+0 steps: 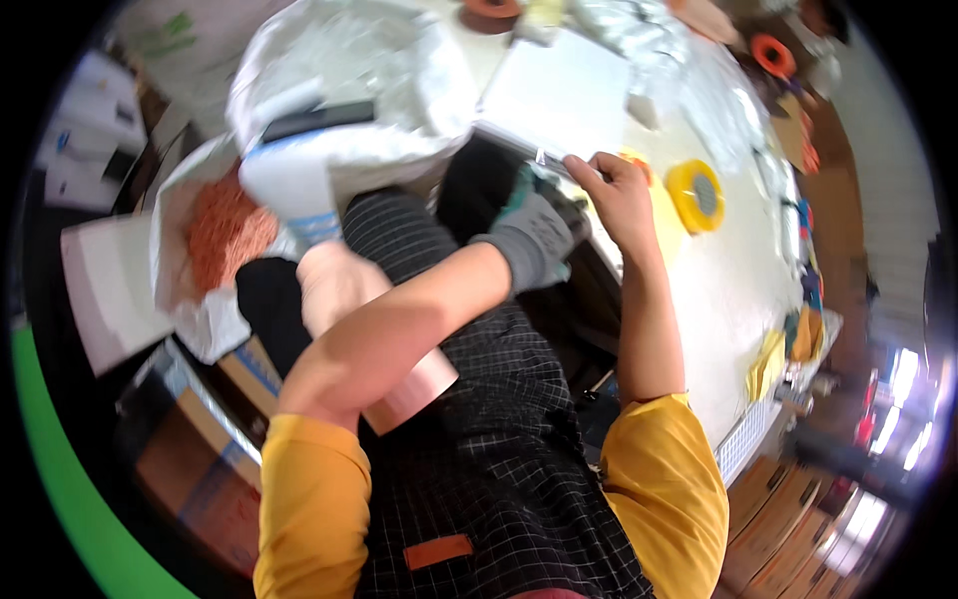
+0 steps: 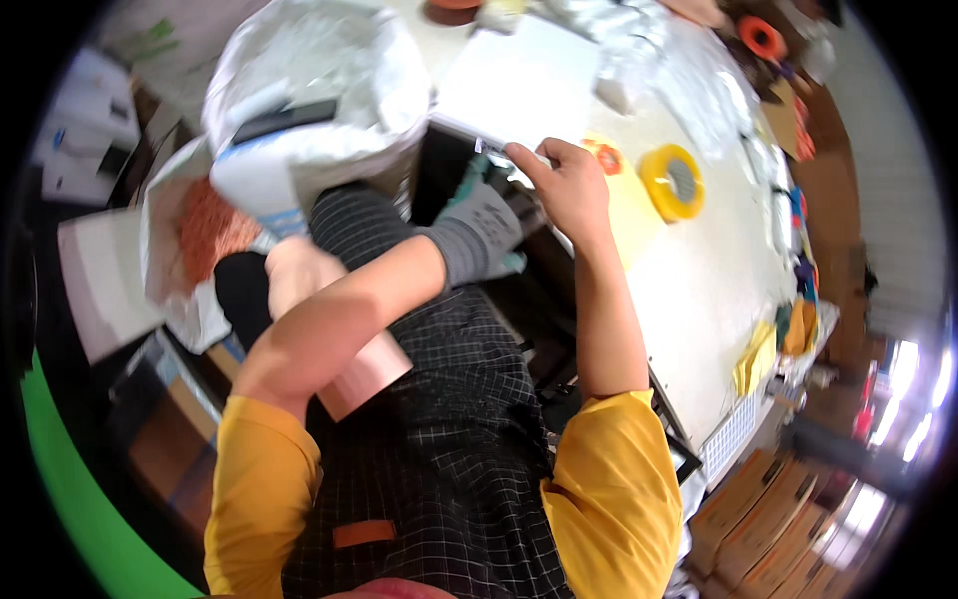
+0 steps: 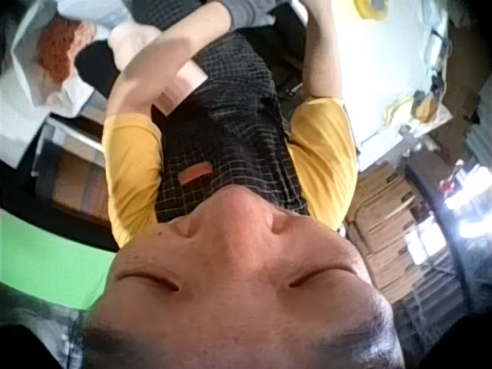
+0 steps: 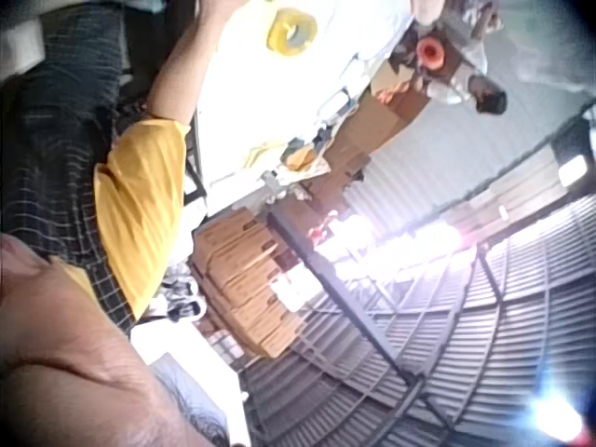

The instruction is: The person applies labels to orange plastic bottles, smoothing them down by hand and sorting labels from several sheets on a table.

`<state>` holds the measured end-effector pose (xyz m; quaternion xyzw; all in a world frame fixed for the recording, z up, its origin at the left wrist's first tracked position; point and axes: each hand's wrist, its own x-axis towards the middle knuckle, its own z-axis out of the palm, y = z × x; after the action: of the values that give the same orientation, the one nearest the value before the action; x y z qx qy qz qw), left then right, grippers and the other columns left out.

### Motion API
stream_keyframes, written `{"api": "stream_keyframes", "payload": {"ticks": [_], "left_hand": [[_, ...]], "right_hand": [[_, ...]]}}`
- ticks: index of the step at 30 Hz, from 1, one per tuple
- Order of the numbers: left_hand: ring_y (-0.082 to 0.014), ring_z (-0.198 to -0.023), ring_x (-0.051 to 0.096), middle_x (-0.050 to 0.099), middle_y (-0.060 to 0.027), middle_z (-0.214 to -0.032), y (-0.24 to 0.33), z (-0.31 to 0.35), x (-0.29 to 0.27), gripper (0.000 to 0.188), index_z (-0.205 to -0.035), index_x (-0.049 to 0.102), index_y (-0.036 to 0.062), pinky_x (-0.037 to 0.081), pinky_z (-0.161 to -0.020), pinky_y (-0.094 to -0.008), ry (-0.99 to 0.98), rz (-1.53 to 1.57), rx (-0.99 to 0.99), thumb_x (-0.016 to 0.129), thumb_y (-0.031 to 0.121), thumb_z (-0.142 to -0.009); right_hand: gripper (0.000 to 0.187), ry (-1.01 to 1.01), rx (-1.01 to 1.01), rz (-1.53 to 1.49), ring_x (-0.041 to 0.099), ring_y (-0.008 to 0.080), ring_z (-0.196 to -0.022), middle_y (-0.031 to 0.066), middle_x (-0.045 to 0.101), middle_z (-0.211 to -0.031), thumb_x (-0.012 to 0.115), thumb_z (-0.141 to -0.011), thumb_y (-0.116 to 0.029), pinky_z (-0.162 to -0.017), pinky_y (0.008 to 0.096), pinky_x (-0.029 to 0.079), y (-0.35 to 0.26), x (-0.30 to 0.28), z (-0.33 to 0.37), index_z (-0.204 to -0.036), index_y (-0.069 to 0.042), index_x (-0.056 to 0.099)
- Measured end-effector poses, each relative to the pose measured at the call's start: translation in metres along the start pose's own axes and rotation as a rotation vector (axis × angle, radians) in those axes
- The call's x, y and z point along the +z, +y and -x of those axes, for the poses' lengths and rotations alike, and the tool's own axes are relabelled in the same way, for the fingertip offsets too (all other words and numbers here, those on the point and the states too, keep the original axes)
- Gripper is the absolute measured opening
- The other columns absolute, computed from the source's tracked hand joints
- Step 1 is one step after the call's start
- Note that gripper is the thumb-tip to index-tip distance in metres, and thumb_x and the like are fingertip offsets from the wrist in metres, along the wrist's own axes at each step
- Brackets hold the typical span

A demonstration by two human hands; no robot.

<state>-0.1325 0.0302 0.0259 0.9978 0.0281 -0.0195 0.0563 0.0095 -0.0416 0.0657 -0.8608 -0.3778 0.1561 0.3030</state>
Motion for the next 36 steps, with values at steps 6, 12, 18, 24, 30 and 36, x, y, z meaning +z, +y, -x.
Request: {"api": "stream_keyframes", "payload": {"ticks": [6, 12, 18, 24, 30, 36], "left_hand": [[-0.0253, -0.108, 0.062, 0.066, -0.0066, -0.106, 0.024, 0.168, -0.027, 0.037, -0.111, 0.071, 0.0112, 0.047, -0.099, -0.0459, 0.316, 0.314, -0.020, 0.069, 0.044, -0.095], [-0.0267, -0.098, 0.063, 0.065, -0.0072, -0.109, 0.039, 0.285, 0.000, 0.047, -0.111, 0.067, 0.0092, 0.048, -0.085, -0.0452, 0.723, 0.192, -0.691, 0.087, 0.031, -0.074], [-0.0266, -0.108, 0.062, 0.064, -0.0048, -0.118, 0.071, 0.295, 0.035, 0.039, -0.111, 0.068, 0.0190, 0.047, -0.088, -0.0460, 0.836, 0.197, -0.738, 0.085, 0.024, -0.076], [-0.0284, -0.115, 0.059, 0.062, -0.0037, -0.119, 0.077, 0.299, 0.051, 0.041, -0.106, 0.070, 0.0307, 0.046, -0.091, -0.0465, 0.833, 0.182, -0.593, 0.088, 0.016, -0.072], [-0.0233, -0.118, 0.052, 0.062, 0.0003, -0.124, 0.088, 0.296, 0.062, 0.040, -0.113, 0.069, 0.0234, 0.045, -0.093, -0.0429, 0.867, 0.252, -0.678, 0.087, 0.034, -0.078], [-0.0212, -0.115, 0.050, 0.062, 0.0011, -0.129, 0.085, 0.293, 0.062, 0.041, -0.112, 0.069, 0.0180, 0.045, -0.093, -0.0404, 0.861, 0.270, -0.710, 0.085, 0.041, -0.082]], "right_hand": [[0.044, -0.427, -0.126, -0.257, 0.050, 0.0095, -0.064, 0.0033, 0.058, -0.064, 0.079, -0.093, -0.041, -0.061, 0.0332, 0.044, -0.031, 0.061, 0.057, -0.081, -0.001, 0.069], [0.044, -0.727, -0.251, -0.112, 0.066, 0.0286, -0.064, 0.0122, 0.067, -0.069, 0.080, -0.089, -0.049, -0.063, 0.0385, 0.051, -0.092, 0.100, 0.094, -0.082, -0.005, 0.074], [0.047, -0.838, -0.335, -0.062, 0.072, 0.0284, -0.070, 0.0117, 0.072, -0.075, 0.079, -0.089, -0.053, -0.066, 0.0379, 0.055, -0.119, 0.119, 0.103, -0.088, -0.006, 0.077], [0.045, -0.871, -0.304, 0.047, 0.072, 0.0237, -0.068, 0.0101, 0.073, -0.075, 0.080, -0.090, -0.051, -0.066, 0.0341, 0.055, -0.136, 0.122, 0.102, -0.092, -0.006, 0.080], [0.042, -0.876, -0.327, 0.110, 0.071, 0.0219, -0.065, 0.0088, 0.072, -0.071, 0.081, -0.089, -0.047, -0.063, 0.0327, 0.053, -0.145, 0.119, 0.098, -0.088, -0.006, 0.078], [0.040, -0.847, -0.345, 0.089, 0.070, 0.0208, -0.063, 0.0082, 0.071, -0.069, 0.082, -0.089, -0.047, -0.062, 0.0323, 0.052, -0.148, 0.118, 0.102, -0.089, -0.007, 0.078]]}}
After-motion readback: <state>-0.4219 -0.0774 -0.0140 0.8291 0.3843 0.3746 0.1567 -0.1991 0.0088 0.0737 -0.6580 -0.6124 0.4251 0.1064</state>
